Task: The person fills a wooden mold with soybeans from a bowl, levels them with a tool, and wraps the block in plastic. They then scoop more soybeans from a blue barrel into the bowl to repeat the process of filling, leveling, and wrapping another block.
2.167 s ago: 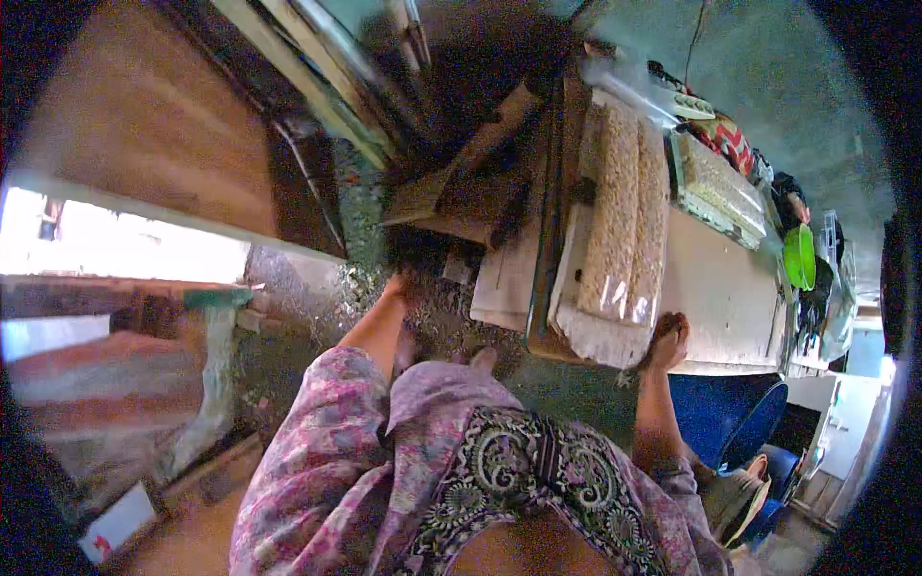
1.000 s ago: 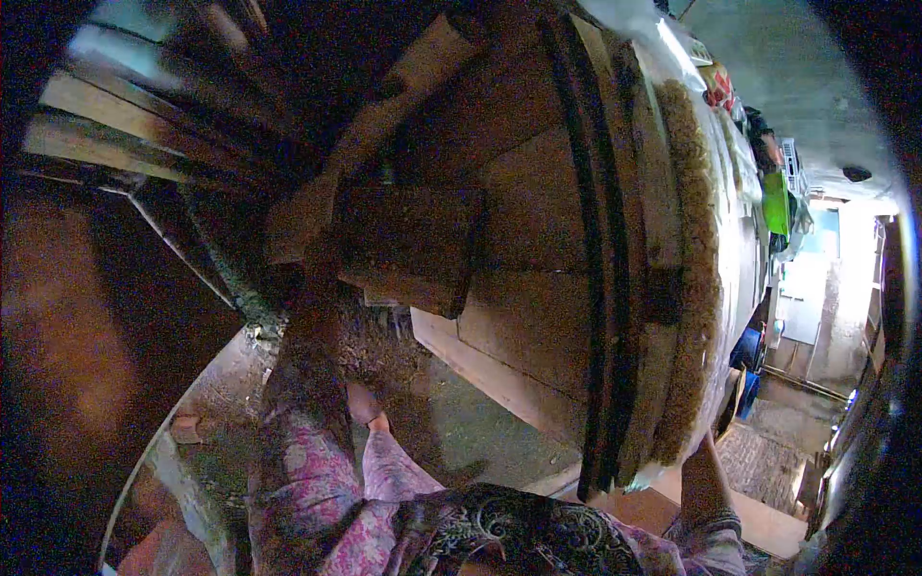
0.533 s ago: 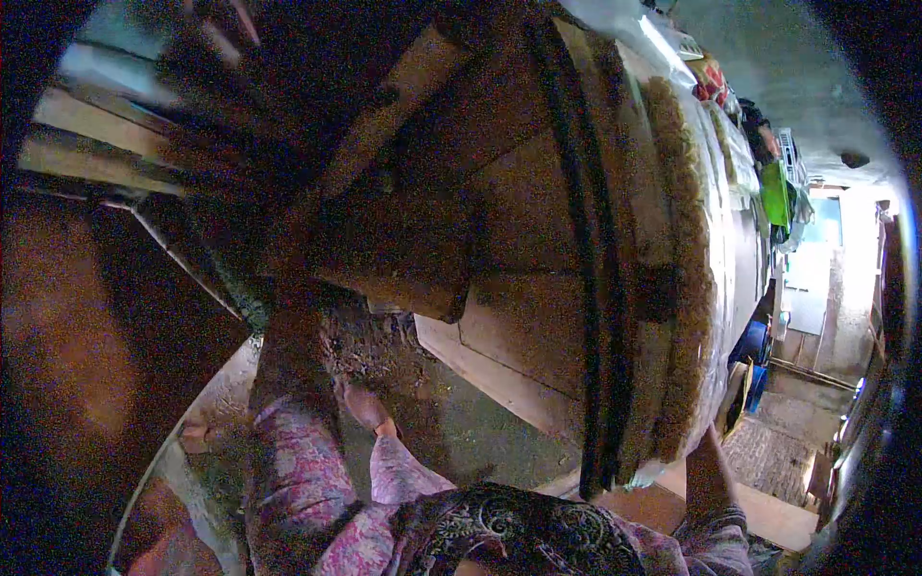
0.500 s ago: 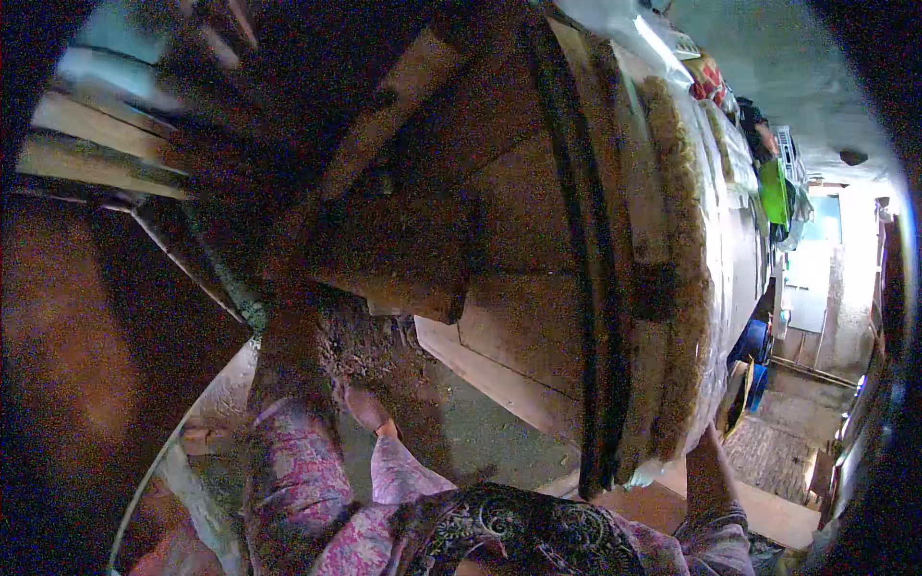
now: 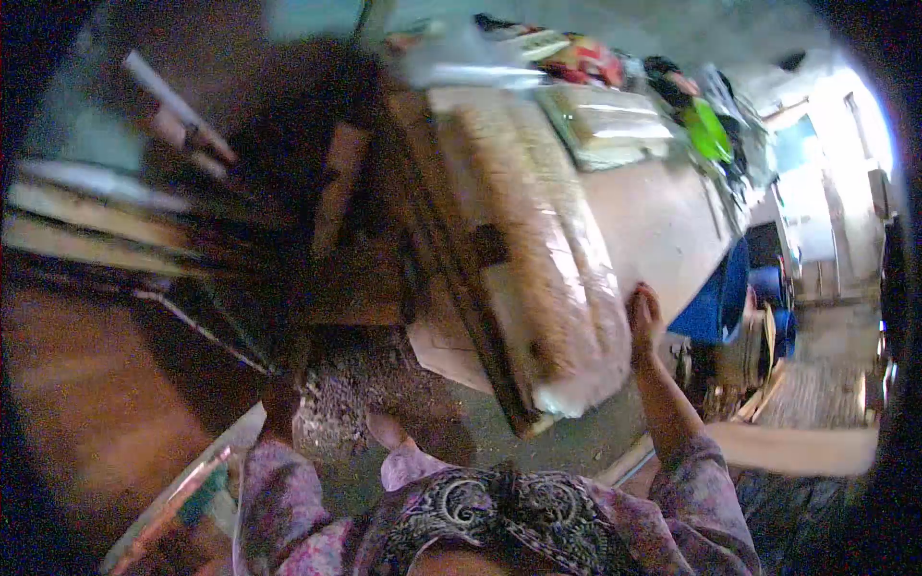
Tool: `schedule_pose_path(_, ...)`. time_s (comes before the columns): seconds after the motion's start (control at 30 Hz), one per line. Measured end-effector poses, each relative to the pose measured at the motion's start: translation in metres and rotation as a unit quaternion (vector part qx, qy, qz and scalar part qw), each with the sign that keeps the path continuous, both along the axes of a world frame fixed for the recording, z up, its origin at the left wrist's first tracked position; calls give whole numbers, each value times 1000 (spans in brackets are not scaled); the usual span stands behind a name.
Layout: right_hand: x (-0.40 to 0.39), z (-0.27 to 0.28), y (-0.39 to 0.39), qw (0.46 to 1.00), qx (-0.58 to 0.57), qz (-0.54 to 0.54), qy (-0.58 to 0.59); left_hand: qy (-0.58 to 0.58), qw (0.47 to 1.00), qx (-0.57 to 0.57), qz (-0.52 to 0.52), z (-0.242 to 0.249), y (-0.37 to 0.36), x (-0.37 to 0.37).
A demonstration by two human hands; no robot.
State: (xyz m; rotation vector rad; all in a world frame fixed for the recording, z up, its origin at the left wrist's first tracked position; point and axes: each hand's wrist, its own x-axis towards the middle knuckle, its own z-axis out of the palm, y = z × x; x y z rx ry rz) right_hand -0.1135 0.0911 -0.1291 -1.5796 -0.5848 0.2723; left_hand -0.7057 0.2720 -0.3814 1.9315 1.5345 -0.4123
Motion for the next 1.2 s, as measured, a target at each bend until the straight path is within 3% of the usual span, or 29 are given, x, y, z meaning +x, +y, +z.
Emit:
schedule_pose_path(0.07,25,-21,-11,998,4,54,29,10,997,-42,-62,22,-31,11)
schedule_pose_path(0.13,26,-18,-11,957,-176,-52,-227,22,987,-86,-136,46,-58,30)
schedule_pose_path(0.2,-6,35,-4,924,-245,-26,-292,40,964,-127,-230,76,-85,69)
schedule_pose_path(0.27,4,20,-12,939,-235,-38,-250,53,932,-156,-324,103,-115,121)
schedule_pose_path(0.33,21,5,-22,942,-209,22,-260,61,894,-167,-411,130,-146,180)
schedule_pose_path(0.4,41,-33,-37,997,-8,80,-12,67,852,-157,-495,156,-185,247)
schedule_pose_path(0.43,38,3,-63,977,-154,89,-120,66,831,-143,-533,169,-203,281)
schedule_pose_path(0.47,55,-15,-84,984,-103,101,-100,65,813,-126,-565,184,-222,315)
schedule_pose_path(0.5,60,6,-121,969,-186,89,-138,63,816,-117,-562,199,-241,348)
schedule_pose_path(0.53,65,31,-159,944,-270,78,-175,46,869,-136,-474,209,-261,373)
schedule_pose_path(0.57,84,30,-196,941,-281,97,-163,26,911,-158,-379,223,-283,404)
schedule_pose_path(0.6,110,28,-234,947,-270,152,85,-153,872,10,-465,246,-302,424)
schedule_pose_path(0.63,126,32,-274,932,-324,129,-97,-198,814,92,-539,270,-312,449)
schedule_pose_path(0.67,145,47,-317,952,-222,205,46,-232,806,94,-537,286,-319,475)
schedule_pose_path(0.7,166,54,-358,947,-183,259,46,-265,796,91,-536,302,-325,498)
schedule_pose_path(0.73,161,107,-386,927,-238,269,106,-248,785,99,-559,326,-329,522)
schedule_pose_path(0.77,198,76,-416,923,-272,272,-19,-336,808,80,-477,342,-332,533)
schedule_pose_path(0.8,236,48,-444,903,-303,267,-146,-425,703,189,-538,367,-330,550)
schedule_pose_path(0.83,241,54,-449,890,-320,226,-233,-381,720,139,-564,407,-332,564)
schedule_pose_path(0.87,236,71,-446,867,-337,185,-318,-395,752,95,-519,450,-343,565)
schedule_pose_path(0.9,230,88,-438,872,-345,161,-309,-415,731,120,-529,476,-341,571)
schedule_pose_path(0.93,242,86,-437,893,-205,189,-352,-455,748,111,-470,491,-341,576)
schedule_pose_path(0.97,244,99,-432,939,-154,203,-233,-459,753,103,-461,522,-341,577)
schedule_pose_path(1.0,244,117,-424,966,-100,213,-110,-482,736,166,-445,543,-341,576)
schedule_pose_path(1.03,247,126,-417,961,-125,194,-153,-458,715,128,-513,539,-310,585)
schedule_pose_path(1.1,241,156,-394,960,-111,162,-197,-511,758,-23,-405,559,-299,579)
schedule_pose_path(1.13,238,173,-382,954,-134,140,-228,-531,736,51,-417,560,-280,577)
schedule_pose_path(1.17,248,172,-362,925,-119,82,-351,-547,711,125,-425,557,-258,575)
schedule_pose_path(1.2,242,189,-345,896,-129,30,-424,-545,713,127,-423,551,-244,572)
